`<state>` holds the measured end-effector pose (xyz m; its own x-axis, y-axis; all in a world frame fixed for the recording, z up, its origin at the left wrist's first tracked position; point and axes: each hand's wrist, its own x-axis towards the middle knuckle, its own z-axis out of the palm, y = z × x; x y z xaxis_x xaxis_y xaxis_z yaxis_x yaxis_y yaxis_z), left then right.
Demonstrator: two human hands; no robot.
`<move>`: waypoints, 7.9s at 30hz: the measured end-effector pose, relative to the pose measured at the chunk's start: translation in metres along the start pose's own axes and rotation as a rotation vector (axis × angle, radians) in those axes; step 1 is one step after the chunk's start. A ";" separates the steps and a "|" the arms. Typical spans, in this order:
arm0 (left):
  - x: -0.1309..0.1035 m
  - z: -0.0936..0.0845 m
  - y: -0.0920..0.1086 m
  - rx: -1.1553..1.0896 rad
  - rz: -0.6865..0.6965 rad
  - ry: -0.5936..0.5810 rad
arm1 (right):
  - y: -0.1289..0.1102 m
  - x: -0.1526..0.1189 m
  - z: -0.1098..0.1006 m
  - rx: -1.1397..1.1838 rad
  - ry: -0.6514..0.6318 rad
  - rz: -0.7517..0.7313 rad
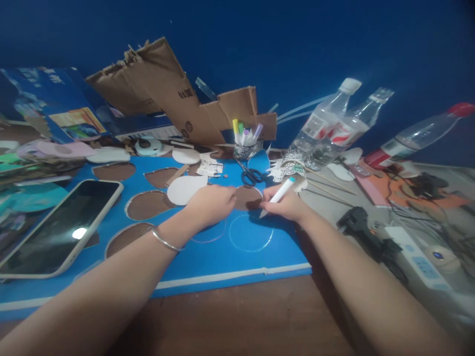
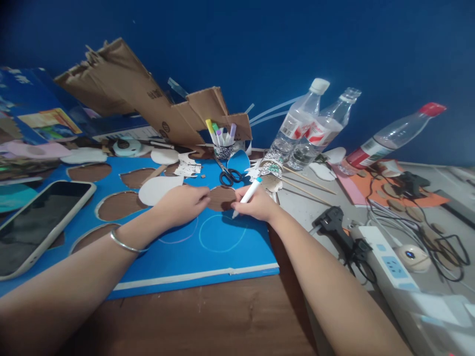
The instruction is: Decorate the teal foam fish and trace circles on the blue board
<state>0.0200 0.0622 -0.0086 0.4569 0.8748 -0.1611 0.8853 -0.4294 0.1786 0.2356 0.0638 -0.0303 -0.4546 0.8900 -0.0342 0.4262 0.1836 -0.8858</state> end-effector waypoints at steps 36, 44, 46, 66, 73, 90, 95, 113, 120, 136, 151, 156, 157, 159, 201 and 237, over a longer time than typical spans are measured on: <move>0.001 0.001 0.000 0.000 0.006 -0.001 | -0.002 0.000 -0.003 -0.014 -0.042 -0.038; 0.001 0.001 0.001 0.006 -0.010 -0.015 | 0.005 0.000 -0.004 -0.030 -0.058 -0.025; 0.001 0.000 0.001 0.008 -0.016 -0.019 | 0.007 0.001 -0.005 -0.030 -0.063 -0.018; 0.003 0.004 -0.002 -0.003 -0.009 -0.003 | 0.004 0.000 -0.007 -0.005 -0.072 -0.027; 0.002 0.003 0.000 0.007 -0.016 0.005 | 0.004 0.000 -0.005 -0.005 -0.070 -0.058; 0.002 0.003 -0.001 0.010 -0.016 -0.007 | 0.008 -0.001 -0.008 0.011 -0.078 -0.034; 0.002 0.003 -0.001 0.002 -0.001 -0.003 | 0.006 -0.001 -0.007 -0.003 -0.071 -0.037; 0.002 0.003 0.000 0.026 -0.017 0.006 | 0.009 -0.001 -0.007 -0.003 -0.088 -0.020; 0.001 0.002 0.000 0.002 -0.006 0.004 | 0.009 -0.001 -0.010 -0.026 -0.116 -0.046; 0.001 0.001 0.002 -0.010 -0.015 -0.018 | 0.004 -0.003 -0.009 -0.015 -0.120 -0.051; 0.002 0.006 -0.002 -0.006 0.016 0.016 | 0.004 -0.003 -0.008 -0.014 -0.094 -0.044; 0.002 0.006 -0.002 -0.002 0.010 0.013 | 0.005 -0.004 -0.009 -0.005 -0.101 -0.049; 0.002 0.006 -0.002 -0.001 0.010 0.013 | 0.004 -0.004 -0.008 0.008 -0.094 -0.047; 0.002 0.005 -0.001 -0.002 0.006 0.012 | 0.003 -0.004 -0.008 0.029 -0.089 -0.045; 0.002 0.005 -0.001 0.000 0.004 0.038 | 0.010 -0.003 -0.009 0.029 -0.136 -0.095; 0.003 0.003 -0.007 -0.478 0.022 0.284 | -0.004 0.003 0.009 0.419 0.342 -0.131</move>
<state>0.0153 0.0668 -0.0131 0.3750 0.9211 0.1044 0.7074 -0.3572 0.6099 0.2250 0.0618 -0.0309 -0.1737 0.9683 0.1793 0.0034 0.1826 -0.9832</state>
